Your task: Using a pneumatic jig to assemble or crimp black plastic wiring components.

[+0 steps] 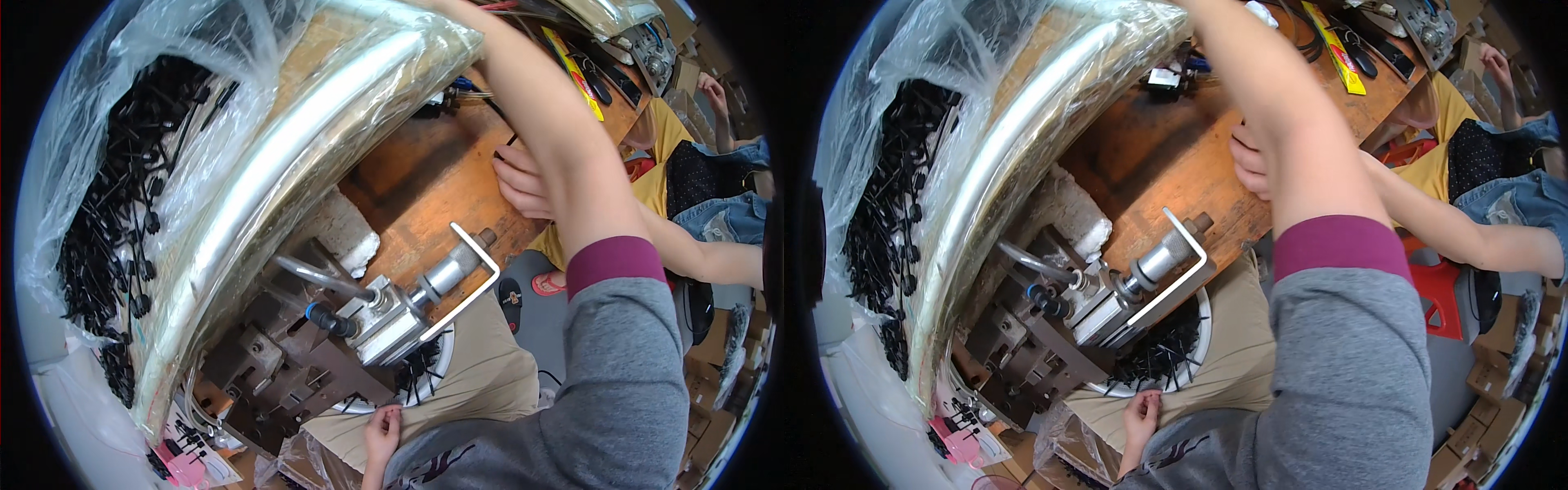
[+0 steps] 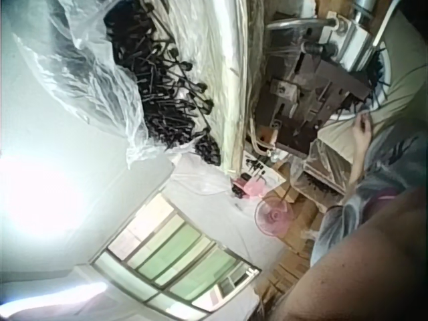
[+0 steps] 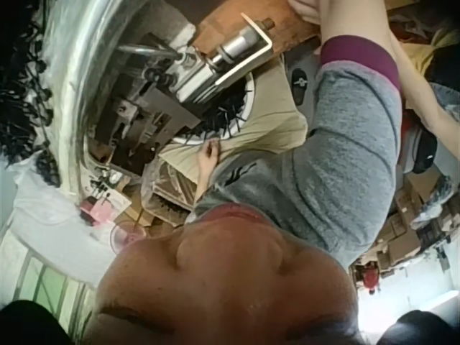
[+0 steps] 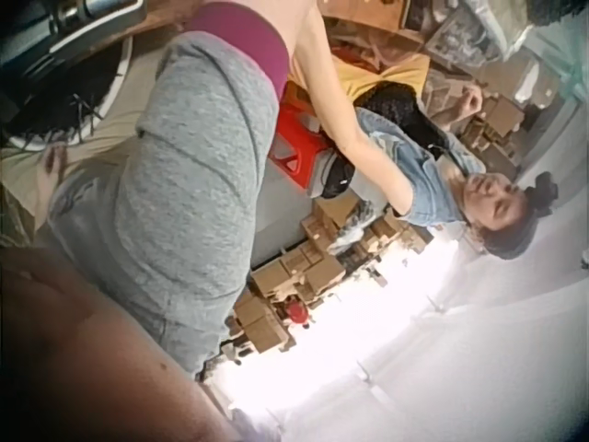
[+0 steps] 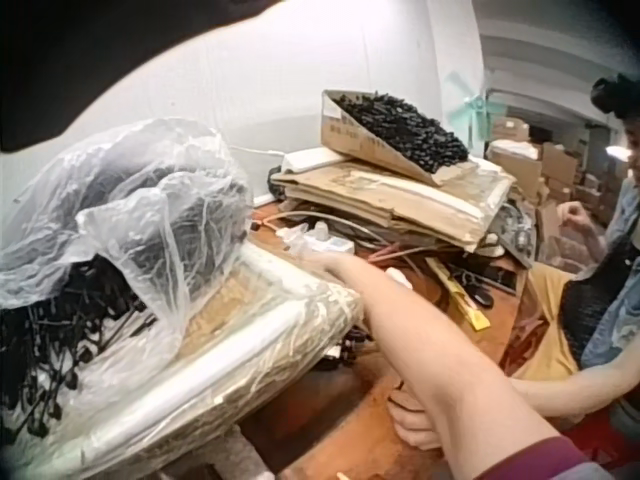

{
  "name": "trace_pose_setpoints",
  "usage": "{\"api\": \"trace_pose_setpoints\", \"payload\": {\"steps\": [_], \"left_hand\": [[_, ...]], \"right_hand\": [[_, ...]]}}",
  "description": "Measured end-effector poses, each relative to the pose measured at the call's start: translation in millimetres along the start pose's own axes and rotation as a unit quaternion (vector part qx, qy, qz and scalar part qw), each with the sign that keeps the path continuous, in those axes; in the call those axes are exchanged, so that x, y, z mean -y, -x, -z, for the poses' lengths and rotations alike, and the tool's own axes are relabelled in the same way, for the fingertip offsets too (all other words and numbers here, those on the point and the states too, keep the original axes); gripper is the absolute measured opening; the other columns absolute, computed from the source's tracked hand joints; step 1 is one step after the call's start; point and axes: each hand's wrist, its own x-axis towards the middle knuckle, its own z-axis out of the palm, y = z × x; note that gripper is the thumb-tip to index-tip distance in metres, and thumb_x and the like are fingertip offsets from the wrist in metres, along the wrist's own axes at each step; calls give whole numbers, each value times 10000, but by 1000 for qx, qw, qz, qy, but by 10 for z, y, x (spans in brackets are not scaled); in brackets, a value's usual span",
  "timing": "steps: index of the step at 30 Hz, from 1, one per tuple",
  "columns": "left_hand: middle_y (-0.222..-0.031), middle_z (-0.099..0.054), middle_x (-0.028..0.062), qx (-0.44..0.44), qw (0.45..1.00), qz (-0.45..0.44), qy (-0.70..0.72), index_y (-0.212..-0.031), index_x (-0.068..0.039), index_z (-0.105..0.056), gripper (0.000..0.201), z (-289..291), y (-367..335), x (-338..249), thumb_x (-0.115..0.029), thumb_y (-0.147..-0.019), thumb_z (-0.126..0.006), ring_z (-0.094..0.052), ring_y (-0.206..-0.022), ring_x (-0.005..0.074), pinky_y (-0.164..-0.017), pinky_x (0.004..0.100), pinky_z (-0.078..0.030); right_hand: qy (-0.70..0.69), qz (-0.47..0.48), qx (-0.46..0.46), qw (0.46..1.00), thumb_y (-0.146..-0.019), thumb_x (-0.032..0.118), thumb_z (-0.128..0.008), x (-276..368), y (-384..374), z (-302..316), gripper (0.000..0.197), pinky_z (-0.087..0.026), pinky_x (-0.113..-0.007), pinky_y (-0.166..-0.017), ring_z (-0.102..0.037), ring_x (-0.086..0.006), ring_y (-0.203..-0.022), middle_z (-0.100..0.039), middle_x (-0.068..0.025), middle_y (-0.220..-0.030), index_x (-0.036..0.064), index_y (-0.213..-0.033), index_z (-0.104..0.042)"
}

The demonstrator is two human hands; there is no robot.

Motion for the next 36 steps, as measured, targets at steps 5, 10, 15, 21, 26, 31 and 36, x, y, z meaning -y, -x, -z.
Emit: {"api": "trace_pose_setpoints", "payload": {"steps": [5, 10, 15, 21, 26, 31, 36], "left_hand": [[-755, -630, 3, 2, 1000, -22, 8, -995, -42, -707, 121, -12, 19, -21, -99, -922, -628, -525, -611, 45, -534, 207, -440], [-741, -619, -29, -4, 999, -53, 0, -1008, -45, -700, 120, 3, 41, -50, -100, -930, -626, -508, -620, 24, -536, 180, -414], [-758, -618, -6, -9, 996, -87, 18, -1004, -53, -713, 122, -31, 34, 37, -92, -918, -634, -499, -599, 40, -523, 193, -425], [-762, -628, 2, -15, 994, -109, 13, -1000, -41, -705, 121, 1, 69, 179, -75, -914, -625, -510, -598, 46, -529, 195, -437], [-769, -633, 12, -11, 989, -142, 37, -995, -27, -696, 119, -31, 69, 204, -69, -914, -619, -516, -599, 54, -533, 203, -448], [-762, -632, 27, -32, 983, -170, 53, -977, -15, -692, 108, -25, 142, 228, -61, -910, -620, -518, -575, 65, -507, 210, -434], [-856, -624, 76, -133, 948, -267, -115, -984, -54, -685, 143, 36, 237, -34, -44, -846, -653, -571, -711, 187, -640, 317, -459]], "right_hand": [[50, -20, 20, 998, -720, 251, -810, 40, 198, 428, 568, -565, -331, -701, -679, -219, -830, -692, -150, -997, -31, -1174, -618], [200, -12, 2, 980, -746, 225, -813, 263, 1022, 842, 497, -570, -324, -642, -682, -193, -751, -711, -122, -922, -23, -1138, -635], [84, 87, -62, 991, -911, 359, -656, 138, 2027, 1019, 362, -427, -188, -561, -558, -30, -668, -629, 17, -810, 77, -1138, -660], [65, 70, -55, 994, -728, 315, -848, 305, 3026, 482, 484, -448, -225, -531, -574, -68, -577, -612, 4, -688, 32, -1080, -671], [-98, -31, -55, 993, -816, 183, -774, -99, 3044, 59, 269, -464, -224, -486, -595, -76, -535, -675, -34, -739, -17, -982, -703], [-142, 7, -146, 979, -824, 198, -773, 76, 3325, 61, 219, -433, -210, -512, -553, -48, -560, -660, -12, -725, -2, -888, -713], [-241, 32, -120, 963, -810, 189, -785, 599, 3963, 115, 176, -351, -189, -506, -466, -25, -544, -592, 33, -646, 37, -807, -696]]}}
